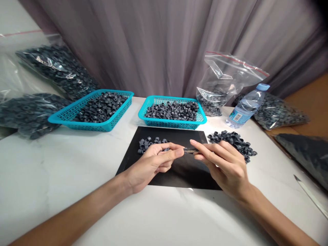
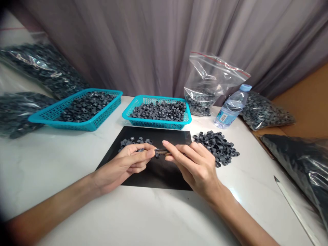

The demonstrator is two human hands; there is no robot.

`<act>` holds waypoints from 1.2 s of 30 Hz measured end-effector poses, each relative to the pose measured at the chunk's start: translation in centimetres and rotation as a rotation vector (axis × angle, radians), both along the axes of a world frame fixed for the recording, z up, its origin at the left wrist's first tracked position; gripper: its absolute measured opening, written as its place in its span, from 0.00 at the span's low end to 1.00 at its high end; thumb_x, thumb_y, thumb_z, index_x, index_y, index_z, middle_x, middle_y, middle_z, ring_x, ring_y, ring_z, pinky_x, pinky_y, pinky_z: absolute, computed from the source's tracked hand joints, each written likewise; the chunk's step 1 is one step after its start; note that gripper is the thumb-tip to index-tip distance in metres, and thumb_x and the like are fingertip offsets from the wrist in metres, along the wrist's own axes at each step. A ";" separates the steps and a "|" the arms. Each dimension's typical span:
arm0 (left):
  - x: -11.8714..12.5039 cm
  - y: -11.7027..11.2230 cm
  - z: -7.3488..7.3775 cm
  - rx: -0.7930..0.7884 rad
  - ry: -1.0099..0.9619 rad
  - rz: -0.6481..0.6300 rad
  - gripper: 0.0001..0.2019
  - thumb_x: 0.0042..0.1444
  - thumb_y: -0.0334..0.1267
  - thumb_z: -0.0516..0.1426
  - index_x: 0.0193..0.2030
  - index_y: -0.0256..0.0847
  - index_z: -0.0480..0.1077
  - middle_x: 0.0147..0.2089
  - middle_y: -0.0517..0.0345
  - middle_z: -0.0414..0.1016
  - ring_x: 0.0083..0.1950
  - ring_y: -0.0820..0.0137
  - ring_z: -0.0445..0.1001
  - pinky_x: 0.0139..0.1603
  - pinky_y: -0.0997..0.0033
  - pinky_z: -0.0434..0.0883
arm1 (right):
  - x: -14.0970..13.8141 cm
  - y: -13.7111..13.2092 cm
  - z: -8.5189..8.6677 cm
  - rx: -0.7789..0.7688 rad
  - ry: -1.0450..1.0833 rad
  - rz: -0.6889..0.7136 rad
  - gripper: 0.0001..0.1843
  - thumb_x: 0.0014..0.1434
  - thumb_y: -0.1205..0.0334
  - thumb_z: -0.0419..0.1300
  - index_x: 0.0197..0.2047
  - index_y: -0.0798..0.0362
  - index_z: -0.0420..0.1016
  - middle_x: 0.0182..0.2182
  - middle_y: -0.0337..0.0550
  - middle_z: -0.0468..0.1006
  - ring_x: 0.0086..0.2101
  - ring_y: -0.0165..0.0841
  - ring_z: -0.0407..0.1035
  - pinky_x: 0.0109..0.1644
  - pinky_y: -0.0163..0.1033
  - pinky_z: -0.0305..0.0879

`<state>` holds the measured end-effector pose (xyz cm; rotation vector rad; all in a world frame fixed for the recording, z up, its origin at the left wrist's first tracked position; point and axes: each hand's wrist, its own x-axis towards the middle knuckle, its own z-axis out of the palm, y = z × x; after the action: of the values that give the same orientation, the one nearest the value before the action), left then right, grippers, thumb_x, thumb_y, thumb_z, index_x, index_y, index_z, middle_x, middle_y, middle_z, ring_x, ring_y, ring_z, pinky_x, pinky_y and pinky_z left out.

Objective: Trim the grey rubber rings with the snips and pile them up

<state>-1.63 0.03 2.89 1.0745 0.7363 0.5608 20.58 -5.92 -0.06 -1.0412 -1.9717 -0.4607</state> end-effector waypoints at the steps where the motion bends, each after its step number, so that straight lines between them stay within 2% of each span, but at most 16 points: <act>1: 0.0 0.0 0.0 0.002 0.000 -0.003 0.16 0.55 0.45 0.68 0.45 0.37 0.76 0.28 0.68 0.51 0.26 0.80 0.44 0.22 0.78 0.43 | 0.0 0.0 0.0 0.003 -0.001 -0.003 0.25 0.66 0.71 0.62 0.66 0.50 0.70 0.38 0.44 0.83 0.29 0.30 0.65 0.36 0.38 0.62; 10: -0.1 0.0 0.3 0.044 -0.006 -0.009 0.11 0.57 0.42 0.67 0.43 0.40 0.77 0.27 0.68 0.50 0.26 0.79 0.44 0.22 0.77 0.44 | -0.1 -0.1 0.2 -0.001 -0.020 -0.008 0.23 0.67 0.71 0.62 0.64 0.53 0.72 0.37 0.45 0.82 0.29 0.31 0.64 0.35 0.38 0.62; 22: -0.2 0.2 0.3 0.120 0.022 -0.038 0.10 0.56 0.44 0.68 0.40 0.42 0.79 0.24 0.69 0.49 0.25 0.79 0.43 0.23 0.76 0.43 | -0.1 -0.4 0.4 0.027 -0.034 -0.021 0.28 0.65 0.72 0.63 0.67 0.51 0.69 0.37 0.45 0.83 0.29 0.31 0.65 0.36 0.38 0.62; 36: 0.0 -0.3 0.4 0.072 0.016 -0.012 0.13 0.53 0.46 0.69 0.41 0.40 0.79 0.24 0.69 0.49 0.25 0.78 0.42 0.23 0.74 0.42 | 0.0 -0.5 0.6 0.035 -0.047 -0.030 0.31 0.66 0.71 0.63 0.69 0.48 0.66 0.38 0.44 0.83 0.29 0.31 0.67 0.35 0.38 0.64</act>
<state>-1.62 -0.24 3.32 1.1504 0.7282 0.5725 20.56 -6.45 0.53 -1.0483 -1.9850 -0.5386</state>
